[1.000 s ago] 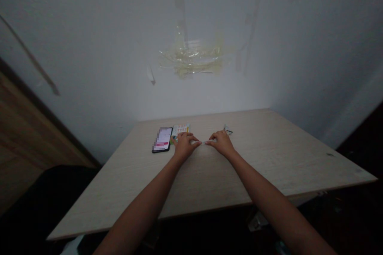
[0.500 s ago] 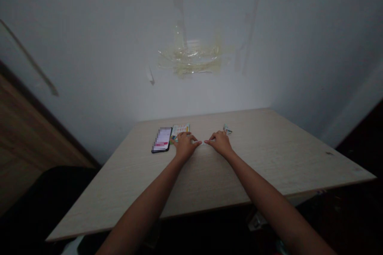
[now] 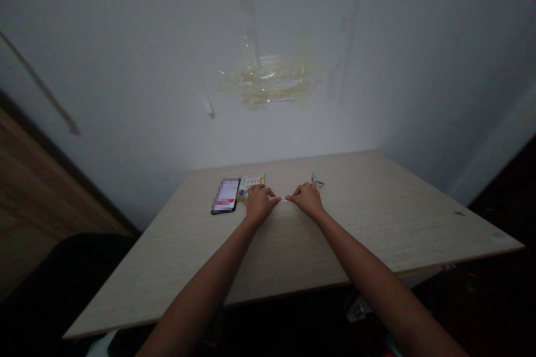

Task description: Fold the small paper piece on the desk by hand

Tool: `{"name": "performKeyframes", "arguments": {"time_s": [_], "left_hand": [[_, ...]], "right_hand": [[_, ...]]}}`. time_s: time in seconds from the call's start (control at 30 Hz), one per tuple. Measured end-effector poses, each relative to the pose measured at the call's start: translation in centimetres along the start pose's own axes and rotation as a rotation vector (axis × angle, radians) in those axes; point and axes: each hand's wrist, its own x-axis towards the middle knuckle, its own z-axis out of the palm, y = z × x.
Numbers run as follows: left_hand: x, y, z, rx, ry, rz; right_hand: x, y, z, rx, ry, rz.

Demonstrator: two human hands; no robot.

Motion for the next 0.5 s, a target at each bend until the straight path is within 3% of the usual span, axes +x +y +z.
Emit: {"name": "performKeyframes", "arguments": {"time_s": [0.23,0.5], "left_hand": [[0.12,-0.13,0.15,0.001,-0.01,0.007],[-0.06,-0.08,-0.75,-0.04,-0.037,0.1]], "right_hand": [[-0.05,-0.16,0.03,-0.008,-0.012,0.014],[-0.32,-0.16,-0.75,0.133,-0.082,-0.291]]}}
